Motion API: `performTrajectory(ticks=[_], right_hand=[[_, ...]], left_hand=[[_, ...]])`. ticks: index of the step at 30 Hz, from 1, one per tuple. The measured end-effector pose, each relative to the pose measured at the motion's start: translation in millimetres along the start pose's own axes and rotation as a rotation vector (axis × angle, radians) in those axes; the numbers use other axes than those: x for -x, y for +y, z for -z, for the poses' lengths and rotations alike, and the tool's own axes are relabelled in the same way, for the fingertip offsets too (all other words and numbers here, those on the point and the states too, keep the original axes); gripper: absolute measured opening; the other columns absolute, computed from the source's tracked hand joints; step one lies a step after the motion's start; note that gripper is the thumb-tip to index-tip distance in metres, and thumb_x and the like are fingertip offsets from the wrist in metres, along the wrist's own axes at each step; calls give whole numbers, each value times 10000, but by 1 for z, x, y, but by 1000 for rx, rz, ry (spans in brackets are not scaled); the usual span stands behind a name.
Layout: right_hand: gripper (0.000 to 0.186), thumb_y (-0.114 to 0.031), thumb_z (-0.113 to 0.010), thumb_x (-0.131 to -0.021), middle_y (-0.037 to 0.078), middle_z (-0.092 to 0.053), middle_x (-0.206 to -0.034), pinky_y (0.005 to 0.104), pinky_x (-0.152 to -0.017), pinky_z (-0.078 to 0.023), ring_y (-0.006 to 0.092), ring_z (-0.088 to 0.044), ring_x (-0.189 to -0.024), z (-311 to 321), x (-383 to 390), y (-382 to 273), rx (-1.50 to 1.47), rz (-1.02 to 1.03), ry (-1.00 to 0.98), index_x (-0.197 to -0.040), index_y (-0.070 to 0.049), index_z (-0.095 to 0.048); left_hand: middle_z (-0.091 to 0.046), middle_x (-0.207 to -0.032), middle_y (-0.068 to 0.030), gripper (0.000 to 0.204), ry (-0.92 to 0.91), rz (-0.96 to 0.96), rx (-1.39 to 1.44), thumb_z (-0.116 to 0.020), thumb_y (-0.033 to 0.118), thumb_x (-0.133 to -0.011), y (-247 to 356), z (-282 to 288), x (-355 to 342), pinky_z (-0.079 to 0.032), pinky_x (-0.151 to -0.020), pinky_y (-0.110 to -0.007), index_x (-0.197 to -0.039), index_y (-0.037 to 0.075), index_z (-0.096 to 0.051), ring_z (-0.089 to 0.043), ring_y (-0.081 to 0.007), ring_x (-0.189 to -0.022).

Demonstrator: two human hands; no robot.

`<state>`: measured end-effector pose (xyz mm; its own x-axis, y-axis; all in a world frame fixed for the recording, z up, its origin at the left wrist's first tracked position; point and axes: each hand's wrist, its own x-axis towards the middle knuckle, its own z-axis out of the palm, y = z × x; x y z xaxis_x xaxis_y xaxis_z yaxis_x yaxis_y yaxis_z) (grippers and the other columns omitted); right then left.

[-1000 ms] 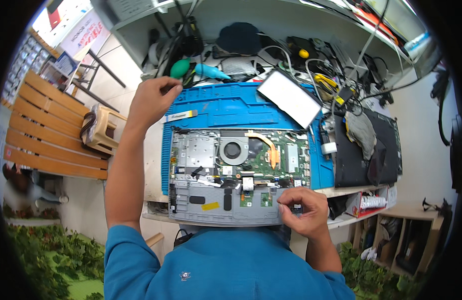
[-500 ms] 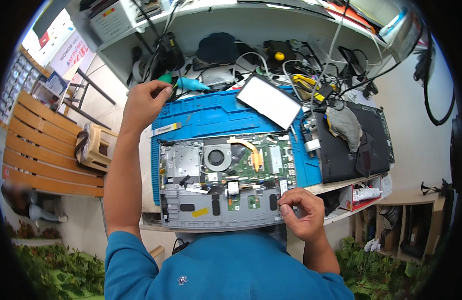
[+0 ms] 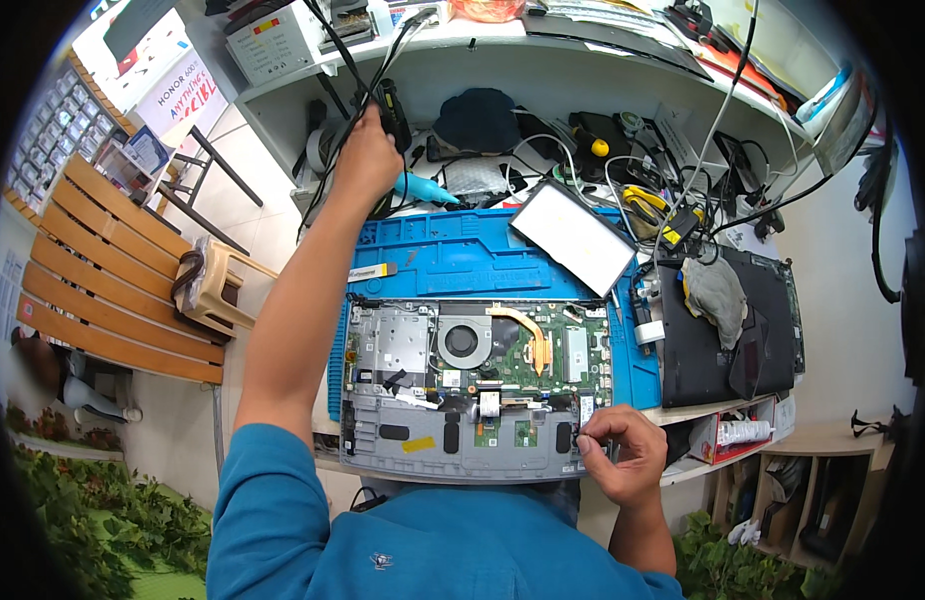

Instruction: The person works on the internal components of a disassembled electronic device, likely a laptop, using a screwdriver to tighten screws and manipulate small parts. They handle a white rectangular component, possibly a battery or hard drive, and adjust various connectors and wires on the motherboard.

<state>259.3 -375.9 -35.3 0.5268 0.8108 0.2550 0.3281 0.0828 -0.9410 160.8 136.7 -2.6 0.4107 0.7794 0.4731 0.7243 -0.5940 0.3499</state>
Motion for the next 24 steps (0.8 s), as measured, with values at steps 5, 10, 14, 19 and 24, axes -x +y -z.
performTrajectory(ticks=[5, 10, 14, 19, 24], right_hand=[[120, 48, -839, -827, 111, -780, -900, 295, -745, -587, 174, -743, -802, 3, 3, -2, 33, 10, 44, -896, 16, -746], [128, 61, -846, -827, 115, -782, -904, 297, -750, -585, 183, -744, -805, 4, 8, -1, 17, -63, 82, -902, 25, -748], [140, 84, -850, -845, 124, -792, -943, 283, -741, -579, 178, -744, -818, -3, -7, -4, -65, -43, -19, -944, 25, -770], [175, 90, -868, -854, 122, -804, -1008, 281, -736, -587, 163, -749, -848, -19, -14, -5, -19, 35, -57, -994, 14, -796], [162, 76, -860, -880, 108, -793, -1014, 286, -748, -599, 155, -744, -850, -35, -39, -7, -108, -2, -206, -1010, -1, -802]], left_hand=[[-724, -1373, -301, 613, 245, 161, -149, -711, 304, -1000, -20, -26, -65, -547, -1131, -526, -1550, 70, -576, -697, -485, -1289], [-735, -1403, -255, 561, 10, 63, -189, -715, 492, -988, -91, -61, -139, -546, -1141, -503, -1423, 137, -723, -711, -431, -1307], [-771, -1331, -250, 523, 82, -36, -214, -671, 544, -1027, -152, -75, -148, -613, -1023, -547, -1310, 117, -774, -742, -464, -1230], [-753, -1319, -263, 394, 47, 77, -120, -625, 402, -1109, -51, -68, -87, -582, -982, -593, -1416, 159, -670, -719, -507, -1187], [-784, -1154, -227, 273, 74, -226, 67, -628, 292, -1138, -33, -22, 1, -570, -886, -580, -1387, 187, -663, -733, -497, -1078]])
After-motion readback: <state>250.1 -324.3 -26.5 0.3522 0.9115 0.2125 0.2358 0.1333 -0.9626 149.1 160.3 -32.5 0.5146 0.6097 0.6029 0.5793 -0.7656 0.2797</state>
